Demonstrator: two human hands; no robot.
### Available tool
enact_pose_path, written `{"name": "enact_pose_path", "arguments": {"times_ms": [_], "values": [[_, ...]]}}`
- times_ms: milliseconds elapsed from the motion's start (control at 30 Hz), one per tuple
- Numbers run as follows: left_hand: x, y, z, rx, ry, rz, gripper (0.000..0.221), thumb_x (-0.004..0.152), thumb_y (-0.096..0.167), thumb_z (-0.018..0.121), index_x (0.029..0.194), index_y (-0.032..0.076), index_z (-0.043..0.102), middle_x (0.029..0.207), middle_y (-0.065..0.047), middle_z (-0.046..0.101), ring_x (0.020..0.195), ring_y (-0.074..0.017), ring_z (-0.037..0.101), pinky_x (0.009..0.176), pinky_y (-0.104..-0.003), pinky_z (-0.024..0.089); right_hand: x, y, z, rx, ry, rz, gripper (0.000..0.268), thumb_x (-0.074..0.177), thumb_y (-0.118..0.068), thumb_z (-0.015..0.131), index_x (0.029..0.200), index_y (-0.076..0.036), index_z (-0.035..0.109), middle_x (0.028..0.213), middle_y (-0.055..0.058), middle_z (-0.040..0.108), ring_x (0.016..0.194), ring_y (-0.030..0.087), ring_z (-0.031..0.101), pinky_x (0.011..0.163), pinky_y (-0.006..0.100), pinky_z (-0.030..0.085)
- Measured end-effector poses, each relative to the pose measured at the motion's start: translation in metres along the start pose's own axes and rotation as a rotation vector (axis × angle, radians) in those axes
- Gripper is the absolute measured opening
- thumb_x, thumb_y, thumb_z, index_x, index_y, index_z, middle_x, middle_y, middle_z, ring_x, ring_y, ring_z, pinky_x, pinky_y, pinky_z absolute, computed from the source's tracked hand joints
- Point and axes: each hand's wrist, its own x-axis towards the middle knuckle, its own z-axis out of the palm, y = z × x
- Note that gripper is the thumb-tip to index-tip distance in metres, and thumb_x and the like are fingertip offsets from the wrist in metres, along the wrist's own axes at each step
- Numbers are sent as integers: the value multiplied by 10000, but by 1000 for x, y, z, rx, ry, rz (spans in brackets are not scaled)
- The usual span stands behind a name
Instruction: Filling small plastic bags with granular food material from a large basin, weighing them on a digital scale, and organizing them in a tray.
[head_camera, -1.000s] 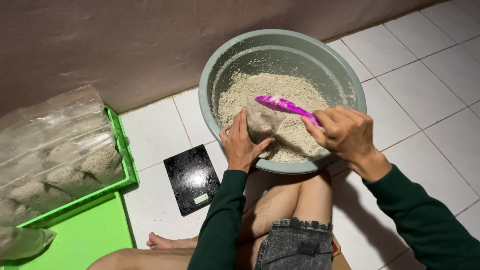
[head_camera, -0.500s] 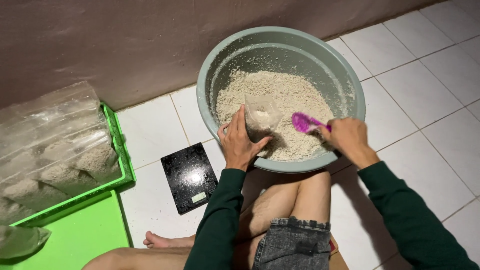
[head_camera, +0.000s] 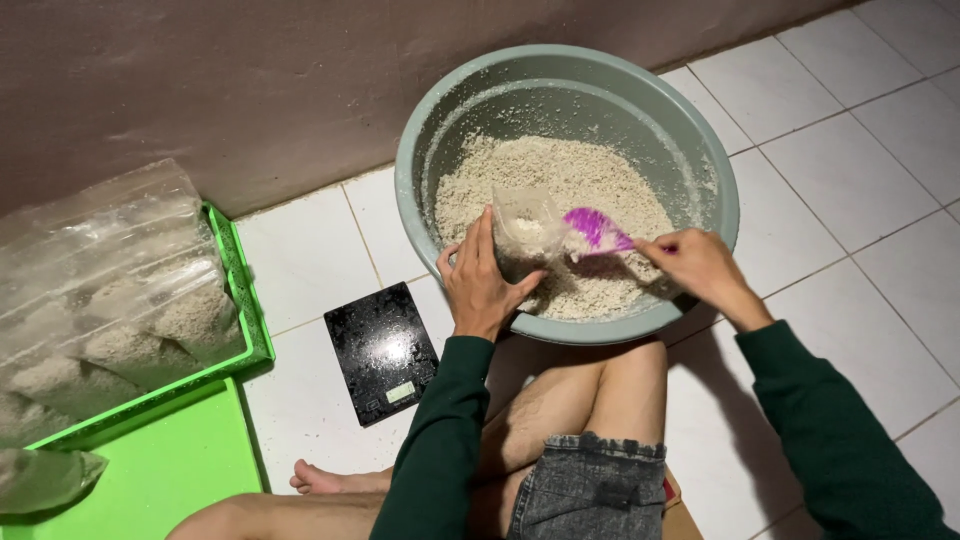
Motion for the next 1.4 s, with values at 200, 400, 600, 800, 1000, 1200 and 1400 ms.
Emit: {"name": "enact_pose_path", "arguments": {"times_ms": [200,400,600,800,1000,1200,1400], "values": [[-1,-3,4,9,10,-3,1154,543,425,910,1509,109,364,1368,-96,557,1189,-240,601,1002,-471,362,-25,-37,-58,179,181,-159,398,1034,-425,606,793,-150,762,628,118,670,642,190,586,663,354,475],[-1,-3,4,11,7,-5,1152,544,407,916,1509,111,361,1367,-88,551,1185,-234,598,995,-468,362,-63,-115,-89,-29,369,-325,397,1046,-477,616,796,-196,742,546,66,607,537,217,624,594,309,486],[0,-1,2,10,20,-1,1139,545,414,911,1500,103,376,1352,-93,561,1159,-233,610,993,-460,363,-81,-144,-74,-323,601,-586,320,972,-371,717,745,-146,717,571,34,656,525,159,652,537,240,505],[-1,-2,3,-1,23,2,1109,568,412,906,1494,91,387,1348,-102,564,1152,-241,613,994,-461,362,-75,-126,-61,-417,744,-672,281,946,-387,759,773,-167,728,578,-31,641,546,106,622,540,190,493],[0,2,-3,-13,1,-5,1108,590,446,891,1502,92,370,1350,-112,558,1166,-252,606,999,-472,361,-73,-99,-72,-638,648,-342,359,1016,-510,599,815,-228,690,592,33,641,588,199,687,544,311,531],[0,4,-7,-34,-18,-8,1127,591,448,897,1507,76,357,1357,-128,543,1172,-276,598,998,-495,357,-31,-50,-5,-702,-56,23,515,886,-533,471,982,-145,795,939,159,778,959,359,738,819,481,550],[4,6,-10,-51,-41,-7,1124,599,551,872,1489,73,380,1349,-131,546,1194,-276,592,1017,-496,350,-43,-78,-13,-520,298,-455,236,928,-312,610,1057,-165,742,990,127,709,994,297,689,818,397,523]]}}
